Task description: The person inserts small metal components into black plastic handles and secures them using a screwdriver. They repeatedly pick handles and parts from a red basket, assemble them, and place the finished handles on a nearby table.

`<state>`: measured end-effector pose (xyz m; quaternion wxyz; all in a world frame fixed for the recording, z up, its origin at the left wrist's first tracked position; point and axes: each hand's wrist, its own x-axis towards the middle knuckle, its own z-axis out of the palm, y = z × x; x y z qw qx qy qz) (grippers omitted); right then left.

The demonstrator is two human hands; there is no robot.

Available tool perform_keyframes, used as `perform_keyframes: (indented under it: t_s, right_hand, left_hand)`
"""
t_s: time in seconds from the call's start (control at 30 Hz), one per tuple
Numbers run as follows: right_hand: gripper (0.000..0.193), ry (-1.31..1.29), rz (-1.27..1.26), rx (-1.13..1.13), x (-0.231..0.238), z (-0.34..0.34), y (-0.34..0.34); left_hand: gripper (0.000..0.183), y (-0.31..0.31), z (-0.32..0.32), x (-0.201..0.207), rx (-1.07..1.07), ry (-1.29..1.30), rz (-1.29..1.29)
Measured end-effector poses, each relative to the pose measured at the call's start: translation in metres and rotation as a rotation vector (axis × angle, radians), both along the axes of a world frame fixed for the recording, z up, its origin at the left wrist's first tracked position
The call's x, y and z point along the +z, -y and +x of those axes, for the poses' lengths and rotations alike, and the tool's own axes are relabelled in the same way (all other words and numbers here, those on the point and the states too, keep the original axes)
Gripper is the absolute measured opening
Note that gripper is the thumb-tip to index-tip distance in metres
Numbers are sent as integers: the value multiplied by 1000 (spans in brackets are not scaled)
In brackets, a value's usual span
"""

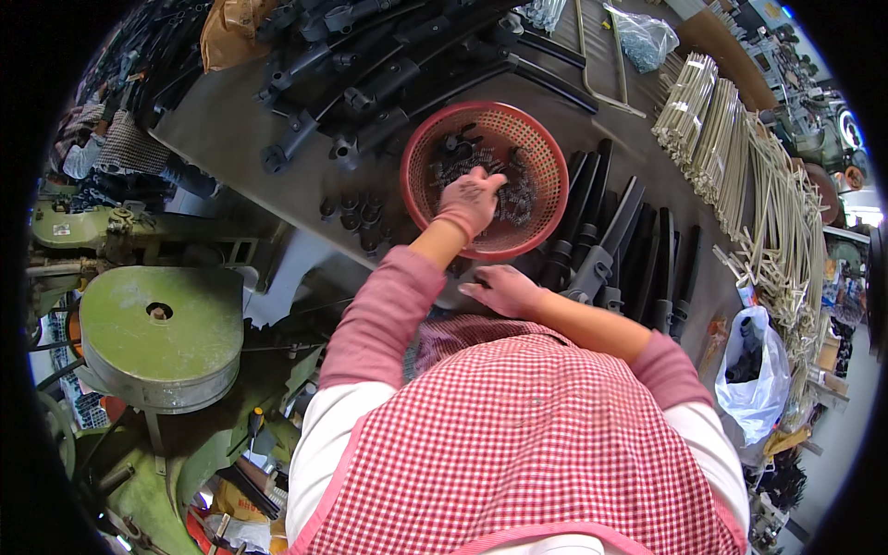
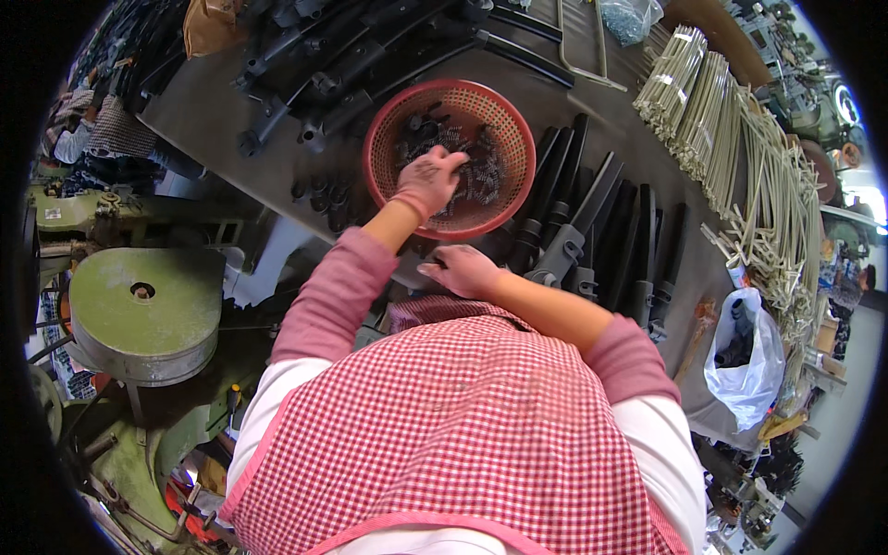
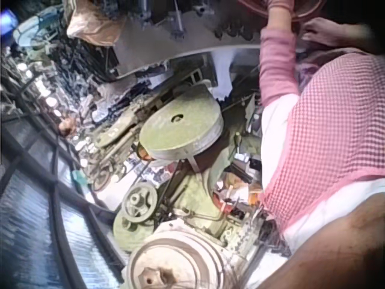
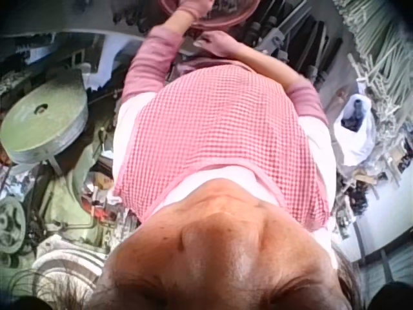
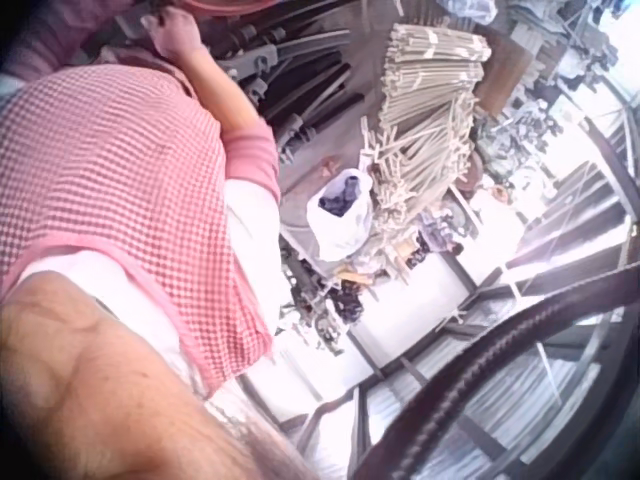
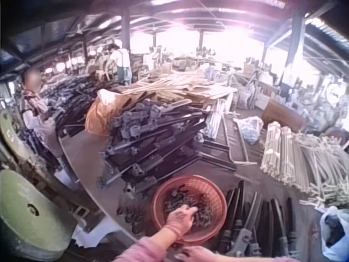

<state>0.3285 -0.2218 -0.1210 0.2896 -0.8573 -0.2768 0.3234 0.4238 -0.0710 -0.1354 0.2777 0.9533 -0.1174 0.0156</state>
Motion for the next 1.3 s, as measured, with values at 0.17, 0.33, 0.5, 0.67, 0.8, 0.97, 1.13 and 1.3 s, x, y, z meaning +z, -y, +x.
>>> perform_keyframes:
  t_s: [0.17, 0.33, 0.5, 0.67, 0.8, 0.97, 1.13, 1.3]
  right_hand:
    - [25, -831, 473, -808, 75, -3, 66]
    - [34, -695, 468, -940, 109, -2, 97]
    - [35, -697, 470, -857, 115, 2, 80]
    - [27, -748, 589, -780, 125, 0, 47]
    - [20, -786, 543, -816, 135, -3, 34]
    - [27, -842, 639, -829, 147, -16, 31]
    - [25, -754, 619, -659, 162, -24, 43]
    - [18, 501, 524, -114, 159, -28, 52]
  left_hand:
    - [25, 47, 40, -34, 51, -228, 287]
    - [14, 61, -18, -5, 84, -65, -431]
    - [13, 55, -118, 47, 109, -352, -1090]
    - [28, 37, -157, 70, 207, -398, -1533]
    - [30, 27, -164, 80, 190, -322, -1584]
    - [27, 21, -175, 102, 207, -269, -1545]
    - [20, 16, -179, 125, 309, -362, -1618]
    - [20, 21, -183, 139, 298, -573, -1884]
